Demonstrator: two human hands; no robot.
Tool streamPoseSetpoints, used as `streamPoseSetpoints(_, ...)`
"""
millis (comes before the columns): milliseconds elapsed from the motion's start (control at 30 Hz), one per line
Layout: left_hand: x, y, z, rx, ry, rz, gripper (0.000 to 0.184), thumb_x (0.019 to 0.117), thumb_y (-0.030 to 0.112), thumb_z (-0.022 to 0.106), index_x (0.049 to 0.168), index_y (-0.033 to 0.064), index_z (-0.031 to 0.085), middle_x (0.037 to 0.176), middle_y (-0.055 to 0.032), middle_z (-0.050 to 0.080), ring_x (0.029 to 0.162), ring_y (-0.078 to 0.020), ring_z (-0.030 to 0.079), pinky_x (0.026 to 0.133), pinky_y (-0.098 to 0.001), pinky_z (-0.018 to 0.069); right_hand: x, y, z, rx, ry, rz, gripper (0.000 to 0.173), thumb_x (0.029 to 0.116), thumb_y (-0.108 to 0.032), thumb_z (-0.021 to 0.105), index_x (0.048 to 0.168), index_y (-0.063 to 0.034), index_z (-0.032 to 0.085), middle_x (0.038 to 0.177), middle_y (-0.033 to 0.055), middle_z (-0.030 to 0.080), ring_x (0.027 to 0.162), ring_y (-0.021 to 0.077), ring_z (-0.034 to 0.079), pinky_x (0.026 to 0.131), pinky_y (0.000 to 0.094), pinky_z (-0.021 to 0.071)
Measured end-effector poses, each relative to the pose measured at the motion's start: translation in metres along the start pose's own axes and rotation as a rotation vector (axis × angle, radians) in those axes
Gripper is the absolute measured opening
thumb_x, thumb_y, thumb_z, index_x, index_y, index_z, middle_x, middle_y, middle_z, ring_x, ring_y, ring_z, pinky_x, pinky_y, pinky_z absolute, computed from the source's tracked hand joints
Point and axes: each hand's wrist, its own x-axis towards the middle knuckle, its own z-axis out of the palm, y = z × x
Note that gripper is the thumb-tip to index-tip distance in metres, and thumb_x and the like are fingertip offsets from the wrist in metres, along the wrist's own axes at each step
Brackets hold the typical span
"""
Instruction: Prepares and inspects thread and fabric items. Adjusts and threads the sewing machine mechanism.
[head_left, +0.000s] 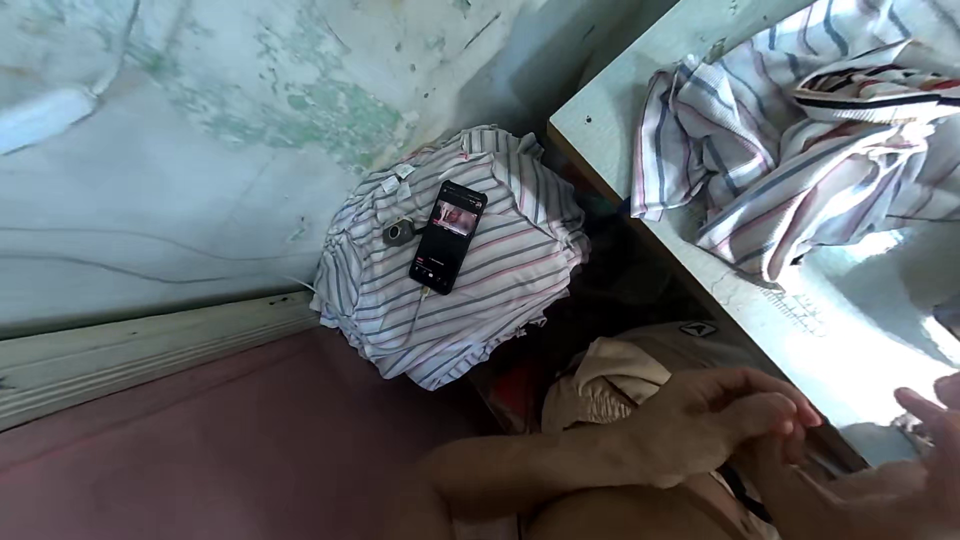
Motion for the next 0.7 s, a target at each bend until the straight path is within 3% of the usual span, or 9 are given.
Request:
streamPoseSetpoints(100,0.002,0.003,-0.001,0.000,0.000,-0.036,0.019,0.1058,0.006,0.044,0.103,0.0010,0.062,0.079,0.0086,0.060,0.067,0.0033,0.056,0.064,-0.0155,0.0481,0.006,-0.004,0.007,-0.062,0.028,-0.082,0.048,0.1033,-0.024,0.054,0.147,-0.0175,0.037,0.155,0.0074,0.040,0.149,0.0164,0.033,0.123,0.0344,0.0239)
streamPoseSetpoints(200,0.002,0.010,-0.006,-0.014,-0.055,-0.071,0.028,0.1056,0.005,0.044,0.130,-0.0035,0.056,0.094,0.0032,0.066,0.082,-0.0029,0.063,0.076,-0.0225,0.0539,0.011,0.002,0.006,-0.041,0.036,-0.051,0.054,0.1024,-0.028,0.059,0.150,-0.0193,0.035,0.155,0.0075,0.040,0.150,0.0172,0.033,0.122,0.0359,0.0247)
streamPoseSetpoints(267,0.002,0.013,-0.005,0.003,-0.050,-0.077,0.034,0.1055,0.005,0.044,0.138,-0.0035,0.051,0.102,0.0027,0.067,0.090,-0.0041,0.065,0.083,-0.0246,0.0551,0.015,0.003,0.006,-0.001,0.060,0.002,0.056,0.1019,-0.032,0.060,0.151,-0.0205,0.036,0.156,0.0052,0.040,0.149,0.0150,0.033,0.122,0.0354,0.0266)
streamPoseSetpoints(367,0.008,0.012,0.003,0.021,0.062,-0.064,0.024,0.1082,0.012,0.042,0.112,0.0067,0.065,0.081,0.0100,0.065,0.072,0.0013,0.061,0.067,-0.0181,0.0525,0.018,0.000,0.017,0.049,0.133,0.034,0.047,0.1019,-0.027,0.059,0.146,-0.0219,0.043,0.152,0.0013,0.044,0.146,0.0134,0.038,0.120,0.0350,0.0318)
streamPoseSetpoints(433,0.011,0.010,0.008,-0.036,0.135,-0.091,0.037,0.1111,0.021,0.037,0.092,0.0122,0.068,0.065,0.0112,0.059,0.060,0.0020,0.056,0.060,-0.0171,0.0491,0.017,-0.003,0.025,0.068,0.167,0.034,0.045,0.1011,-0.022,0.059,0.143,-0.0215,0.043,0.145,0.0029,0.049,0.141,0.0164,0.044,0.116,0.0358,0.0366)
streamPoseSetpoints(467,0.012,0.010,0.009,-0.058,0.159,-0.110,0.044,0.1122,0.026,0.034,0.088,0.0117,0.067,0.063,0.0100,0.058,0.058,0.0008,0.056,0.059,-0.0179,0.0497,0.017,-0.004,0.026,0.107,0.170,0.056,0.048,0.1002,-0.022,0.062,0.144,-0.0221,0.042,0.145,0.0028,0.050,0.140,0.0161,0.045,0.115,0.0351,0.0386)
streamPoseSetpoints(500,0.013,0.012,0.009,-0.058,0.170,-0.126,0.049,0.1127,0.030,0.030,0.090,0.0101,0.069,0.065,0.0080,0.061,0.061,-0.0008,0.060,0.061,-0.0192,0.0525,0.016,-0.002,0.026,0.168,0.168,0.087,0.054,0.0984,-0.023,0.065,0.146,-0.0233,0.040,0.146,0.0022,0.049,0.140,0.0151,0.046,0.114,0.0341,0.0405)
streamPoseSetpoints(600,0.012,0.020,0.006,-0.025,0.109,-0.088,0.052,0.1137,0.027,0.025,0.112,0.0004,0.070,0.091,-0.0016,0.074,0.086,-0.0088,0.070,0.082,-0.0262,0.0590,0.017,0.008,0.024,0.403,0.179,0.220,0.066,0.0935,-0.031,0.075,0.150,-0.0246,0.040,0.151,0.0025,0.049,0.138,0.0160,0.049,0.109,0.0351,0.0467)
streamPoseSetpoints(700,0.012,0.019,0.005,0.085,0.046,-0.018,0.047,0.1131,0.021,0.027,0.125,-0.0059,0.064,0.104,-0.0048,0.073,0.094,-0.0103,0.069,0.087,-0.0281,0.0576,0.016,0.014,0.021,0.512,0.166,0.311,0.070,0.0922,-0.034,0.077,0.151,-0.0270,0.039,0.152,0.0001,0.048,0.139,0.0166,0.049,0.109,0.0359,0.0470)
